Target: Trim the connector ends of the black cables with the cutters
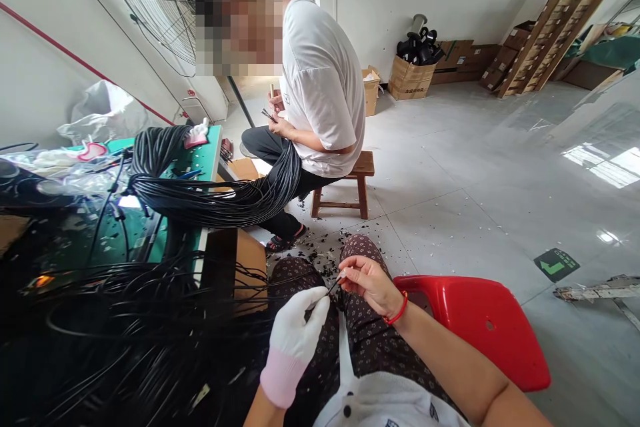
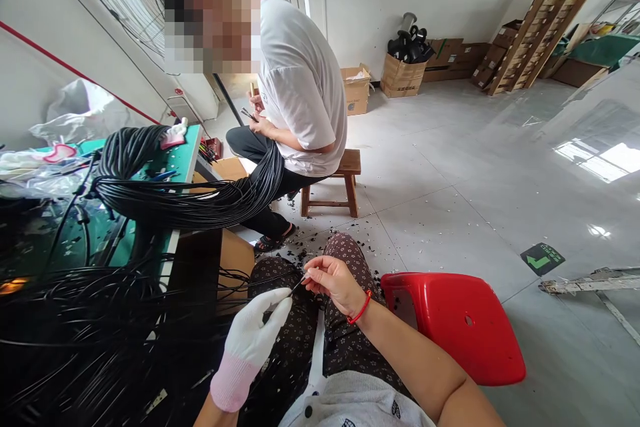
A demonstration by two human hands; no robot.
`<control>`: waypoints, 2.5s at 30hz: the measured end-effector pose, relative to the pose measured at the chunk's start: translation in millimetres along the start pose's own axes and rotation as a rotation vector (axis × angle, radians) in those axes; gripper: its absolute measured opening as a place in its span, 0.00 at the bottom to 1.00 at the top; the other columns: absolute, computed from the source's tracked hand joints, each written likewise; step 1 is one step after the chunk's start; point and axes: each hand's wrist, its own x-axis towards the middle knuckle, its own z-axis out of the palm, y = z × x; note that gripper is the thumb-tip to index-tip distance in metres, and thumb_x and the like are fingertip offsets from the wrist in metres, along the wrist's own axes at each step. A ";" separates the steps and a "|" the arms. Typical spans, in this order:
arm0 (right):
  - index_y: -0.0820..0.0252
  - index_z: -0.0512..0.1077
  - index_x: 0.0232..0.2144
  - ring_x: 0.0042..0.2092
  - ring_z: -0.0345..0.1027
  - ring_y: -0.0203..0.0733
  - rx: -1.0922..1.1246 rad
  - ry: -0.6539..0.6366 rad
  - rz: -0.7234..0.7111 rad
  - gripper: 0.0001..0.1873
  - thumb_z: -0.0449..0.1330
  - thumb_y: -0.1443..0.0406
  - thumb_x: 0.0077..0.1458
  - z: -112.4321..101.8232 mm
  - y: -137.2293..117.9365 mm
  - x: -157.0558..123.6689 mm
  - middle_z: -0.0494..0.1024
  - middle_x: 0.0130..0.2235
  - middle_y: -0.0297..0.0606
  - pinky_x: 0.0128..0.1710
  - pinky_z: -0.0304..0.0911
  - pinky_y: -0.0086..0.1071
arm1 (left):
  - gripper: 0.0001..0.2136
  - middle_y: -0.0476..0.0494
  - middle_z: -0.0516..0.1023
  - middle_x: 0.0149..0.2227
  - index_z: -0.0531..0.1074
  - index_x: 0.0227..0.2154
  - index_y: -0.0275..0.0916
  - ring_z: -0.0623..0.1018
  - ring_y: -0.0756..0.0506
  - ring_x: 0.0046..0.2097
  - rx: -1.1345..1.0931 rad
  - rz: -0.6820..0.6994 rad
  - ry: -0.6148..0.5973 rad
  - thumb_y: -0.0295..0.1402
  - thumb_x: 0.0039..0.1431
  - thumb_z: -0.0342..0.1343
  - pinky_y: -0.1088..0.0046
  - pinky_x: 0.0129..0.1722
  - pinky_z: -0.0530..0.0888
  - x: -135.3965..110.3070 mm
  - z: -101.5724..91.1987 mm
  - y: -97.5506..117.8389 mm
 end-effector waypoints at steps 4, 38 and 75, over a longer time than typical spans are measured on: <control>0.61 0.70 0.35 0.26 0.69 0.29 0.040 -0.031 0.011 0.19 0.69 0.60 0.41 4.7 -1.6 4.3 0.78 0.28 0.34 0.27 0.61 0.22 | 0.11 0.42 0.81 0.35 0.77 0.34 0.38 0.79 0.44 0.36 -0.084 -0.060 0.037 0.38 0.52 0.55 0.67 0.40 0.76 0.2 4.5 -4.9; 0.65 0.74 0.25 0.21 0.56 0.27 0.004 -0.022 0.323 0.19 0.70 0.55 0.37 45.0 53.3 80.1 0.67 0.19 0.28 0.21 0.53 0.23 | 0.12 0.45 0.79 0.30 0.76 0.32 0.36 0.77 0.45 0.32 -0.558 -0.384 0.268 0.39 0.52 0.56 0.72 0.33 0.73 30.5 14.7 -46.4; 0.57 0.71 0.34 0.35 0.67 0.41 -0.580 0.123 -0.160 0.12 0.64 0.60 0.45 32.0 39.7 39.6 0.72 0.33 0.36 0.35 0.65 0.34 | 0.08 0.50 0.74 0.23 0.75 0.24 0.34 0.72 0.50 0.27 -0.542 -0.476 0.358 0.32 0.52 0.54 0.76 0.27 0.66 32.8 31.8 -43.4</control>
